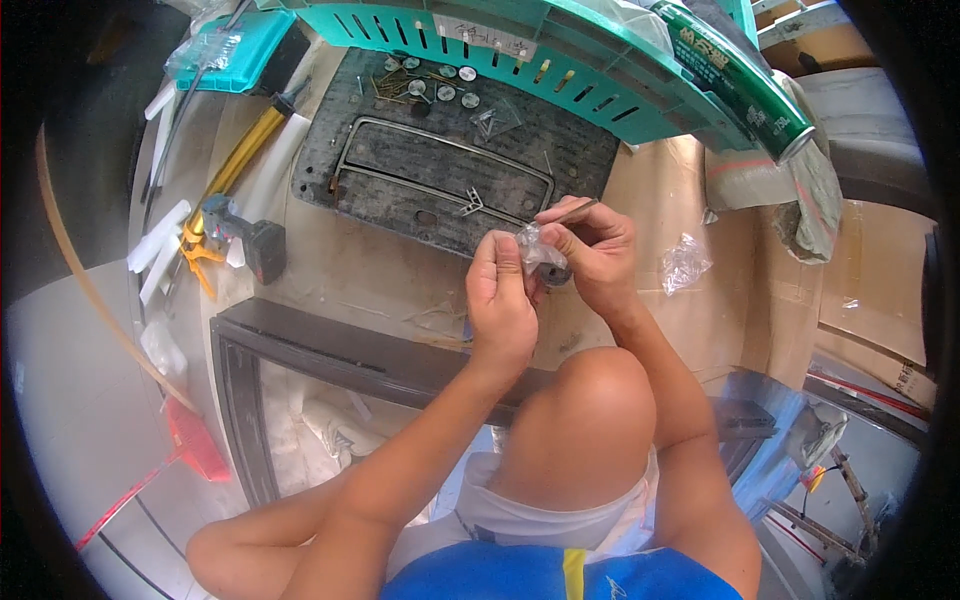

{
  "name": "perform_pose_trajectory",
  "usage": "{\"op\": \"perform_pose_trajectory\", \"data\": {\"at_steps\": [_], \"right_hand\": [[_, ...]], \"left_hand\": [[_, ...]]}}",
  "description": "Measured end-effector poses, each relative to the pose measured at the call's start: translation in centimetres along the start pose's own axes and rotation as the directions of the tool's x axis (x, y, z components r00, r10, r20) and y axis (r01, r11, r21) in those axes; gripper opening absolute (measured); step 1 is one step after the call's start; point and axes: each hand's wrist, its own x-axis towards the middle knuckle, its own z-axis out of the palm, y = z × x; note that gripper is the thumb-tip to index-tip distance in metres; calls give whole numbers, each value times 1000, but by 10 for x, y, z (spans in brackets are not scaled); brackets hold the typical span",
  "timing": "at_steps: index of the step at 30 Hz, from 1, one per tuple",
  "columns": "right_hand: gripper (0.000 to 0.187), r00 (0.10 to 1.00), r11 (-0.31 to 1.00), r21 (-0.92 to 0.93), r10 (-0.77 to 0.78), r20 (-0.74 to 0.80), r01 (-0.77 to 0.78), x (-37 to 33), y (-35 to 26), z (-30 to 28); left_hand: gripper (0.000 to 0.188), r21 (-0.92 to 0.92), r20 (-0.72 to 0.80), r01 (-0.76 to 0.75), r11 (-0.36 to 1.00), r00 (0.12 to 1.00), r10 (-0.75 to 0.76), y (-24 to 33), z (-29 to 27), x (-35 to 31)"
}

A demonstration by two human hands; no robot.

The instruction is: The person assembles a metal frame by picking up screws from a plastic bag and driving them into the corners of the frame using a cordless drill.

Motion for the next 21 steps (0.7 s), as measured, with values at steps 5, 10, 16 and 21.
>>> {"op": "perform_pose_trajectory", "data": {"at_steps": [5,10,16,21], "right_hand": [[9,979,988,-152,66,192,-36,10,-15,-26],[5,967,933,-359,60,249,35,10,-32,-27],[17,989,945,-303,-143,-46,122,-7,-29,-35],[17,902,844,-454,-396,-172,284,-15,-24,-60]], "left_hand": [[34,292,80,-171,941,985,154,5,-19,9],[37,253,50,-99,962,995,89,18,-23,9],[36,23,-87,34,999,996,-32,20,-25,9],[35,-57,-127,54,997,990,-61,8,-18,2]]}}
